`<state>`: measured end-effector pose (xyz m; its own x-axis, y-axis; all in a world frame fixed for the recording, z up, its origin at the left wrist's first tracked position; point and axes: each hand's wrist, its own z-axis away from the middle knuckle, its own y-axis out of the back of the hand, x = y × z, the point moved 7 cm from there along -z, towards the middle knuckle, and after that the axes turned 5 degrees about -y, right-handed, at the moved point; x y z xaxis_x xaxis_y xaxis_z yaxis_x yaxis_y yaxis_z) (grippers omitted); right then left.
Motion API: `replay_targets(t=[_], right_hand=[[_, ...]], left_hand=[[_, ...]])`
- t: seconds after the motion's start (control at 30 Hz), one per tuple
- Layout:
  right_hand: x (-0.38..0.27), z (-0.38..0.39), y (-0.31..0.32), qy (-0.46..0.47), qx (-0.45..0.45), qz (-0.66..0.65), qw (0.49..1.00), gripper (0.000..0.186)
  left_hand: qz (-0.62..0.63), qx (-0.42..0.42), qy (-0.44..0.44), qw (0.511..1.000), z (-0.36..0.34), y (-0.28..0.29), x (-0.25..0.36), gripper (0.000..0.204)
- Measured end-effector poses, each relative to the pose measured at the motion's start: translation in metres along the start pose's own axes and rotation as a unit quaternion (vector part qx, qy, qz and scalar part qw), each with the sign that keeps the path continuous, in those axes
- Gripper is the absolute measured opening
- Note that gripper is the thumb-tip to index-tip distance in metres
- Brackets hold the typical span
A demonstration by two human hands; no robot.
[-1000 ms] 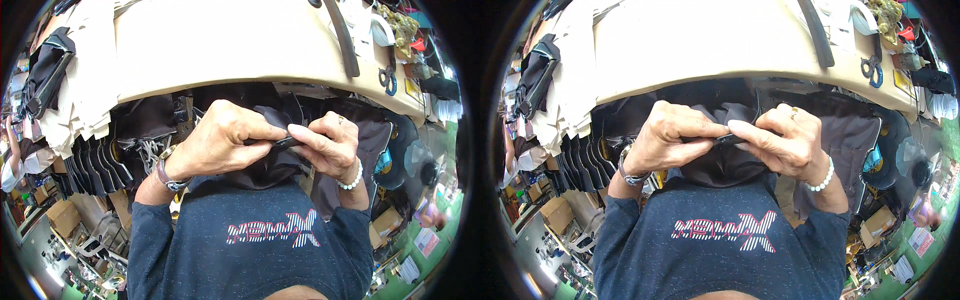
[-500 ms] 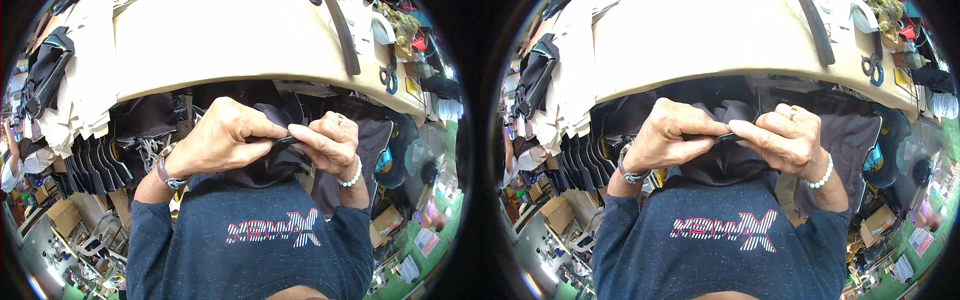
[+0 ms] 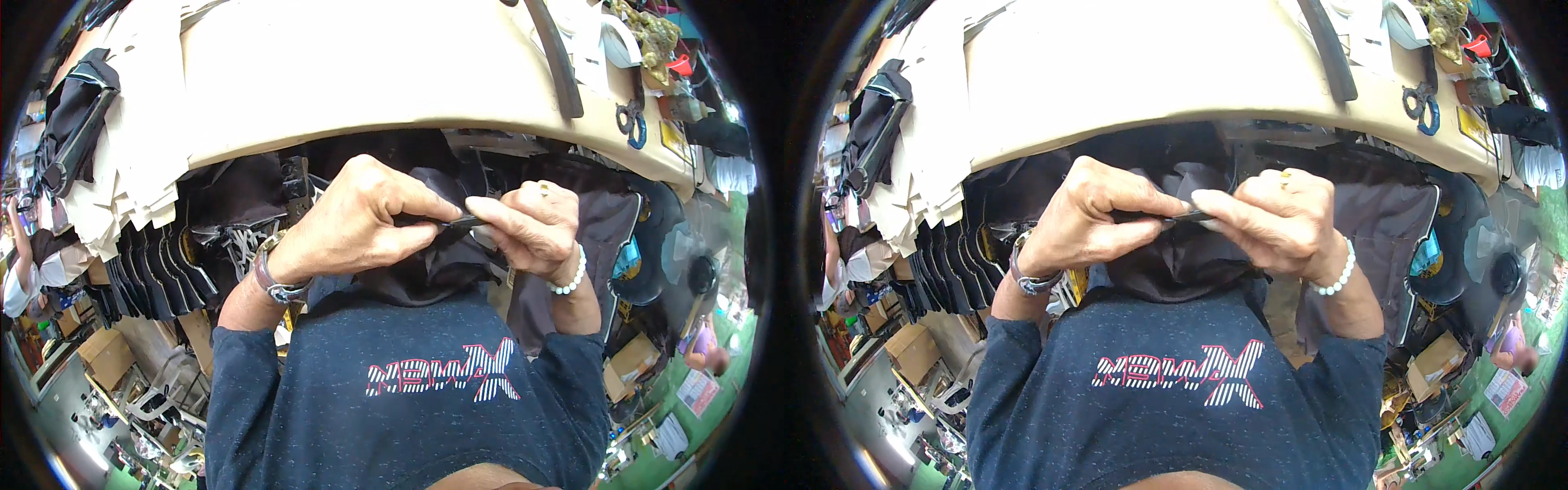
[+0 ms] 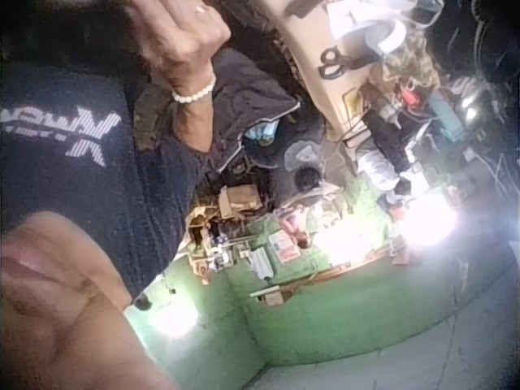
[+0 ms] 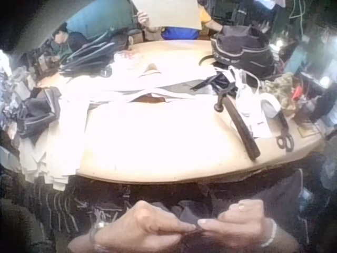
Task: The person works on a dark shoe, repeatedly folding and pressing the upper material against the sole. They use a hammer to tap the shoe's edge and later apply glue from a bottle along the sole's perimeter.
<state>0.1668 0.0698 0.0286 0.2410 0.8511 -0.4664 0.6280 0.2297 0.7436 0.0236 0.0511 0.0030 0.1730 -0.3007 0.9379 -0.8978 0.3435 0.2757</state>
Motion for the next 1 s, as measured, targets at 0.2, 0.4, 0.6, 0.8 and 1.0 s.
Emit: replay_targets(t=[0.2, 0.4, 0.6, 0.8, 1.0], right_hand=[[0.071, 0.033, 0.059, -0.269, 0.131, 0.117, 0.947, 0.02], [0.206, 0.09, 0.112, -0.463, 0.19, 0.294, 0.814, 0.041], [0.25, 0.073, 0.122, -0.421, 0.162, 0.422, 0.787, 0.041], [0.1, -0.003, 0.021, -0.274, 0.075, -0.064, 0.957, 0.029], [0.035, 0.002, -0.033, -0.215, -0.132, -0.285, 0.924, 0.016]], left_hand=[[-0.008, -0.009, 0.022, 1.0, 0.001, 0.001, 0.001, 0.023], [-0.022, 0.001, 0.055, 0.998, 0.001, 0.001, 0.003, 0.02], [-0.147, 0.009, -0.047, 0.988, 0.003, 0.001, 0.013, 0.022], [-0.207, 0.047, -0.069, 0.975, 0.014, 0.003, 0.018, 0.026], [-0.167, 0.053, -0.06, 0.983, 0.019, 0.011, 0.021, 0.026]])
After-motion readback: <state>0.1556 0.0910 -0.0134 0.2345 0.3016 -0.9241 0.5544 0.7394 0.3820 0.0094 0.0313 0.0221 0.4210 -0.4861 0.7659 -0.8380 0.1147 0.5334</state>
